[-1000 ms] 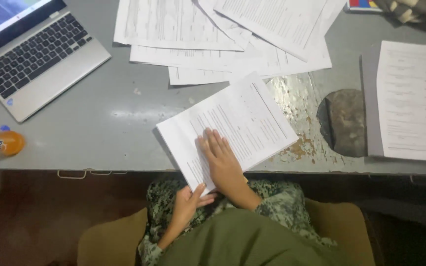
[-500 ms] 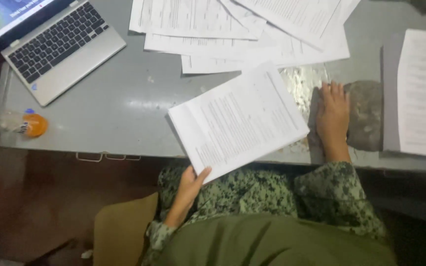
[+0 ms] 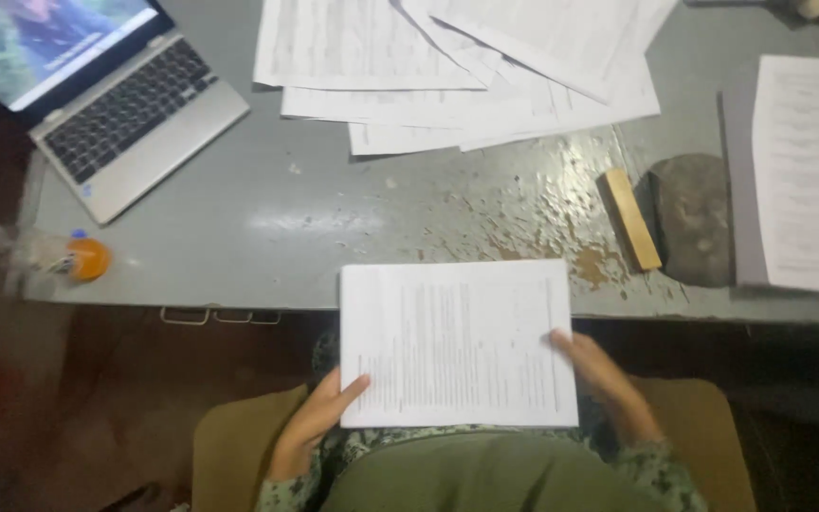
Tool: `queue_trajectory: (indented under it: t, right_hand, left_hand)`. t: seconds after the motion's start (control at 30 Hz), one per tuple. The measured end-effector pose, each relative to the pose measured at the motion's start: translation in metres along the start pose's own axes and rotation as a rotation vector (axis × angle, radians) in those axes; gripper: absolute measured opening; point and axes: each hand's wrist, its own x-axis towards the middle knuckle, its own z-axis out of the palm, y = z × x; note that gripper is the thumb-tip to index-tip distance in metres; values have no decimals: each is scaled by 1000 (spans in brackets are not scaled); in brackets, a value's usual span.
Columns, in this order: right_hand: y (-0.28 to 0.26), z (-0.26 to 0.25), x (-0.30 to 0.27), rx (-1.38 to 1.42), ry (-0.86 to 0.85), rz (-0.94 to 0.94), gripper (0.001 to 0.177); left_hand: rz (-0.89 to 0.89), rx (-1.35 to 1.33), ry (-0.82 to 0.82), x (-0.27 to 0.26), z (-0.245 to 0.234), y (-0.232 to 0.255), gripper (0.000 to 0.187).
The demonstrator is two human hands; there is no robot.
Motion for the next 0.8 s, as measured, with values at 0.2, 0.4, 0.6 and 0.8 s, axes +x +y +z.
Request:
queue_trajectory:
  t: [0.2, 0.4, 0.6, 0.8]
  right_hand:
    - [-10, 6, 12, 21, 305, -435, 39]
    - [-103, 16, -85, 140, 540, -681, 66]
    - [-78, -36, 21, -367, 602, -1323, 52]
    - [-84, -10, 14, 71, 665, -992, 88]
  left_hand:
    - [411, 323, 401, 13, 24, 45, 66]
    - [592, 199, 470, 1, 50, 118, 63]
    - [837, -226, 232, 67, 54, 123, 65]
    - [894, -193, 370, 83, 49, 117, 50]
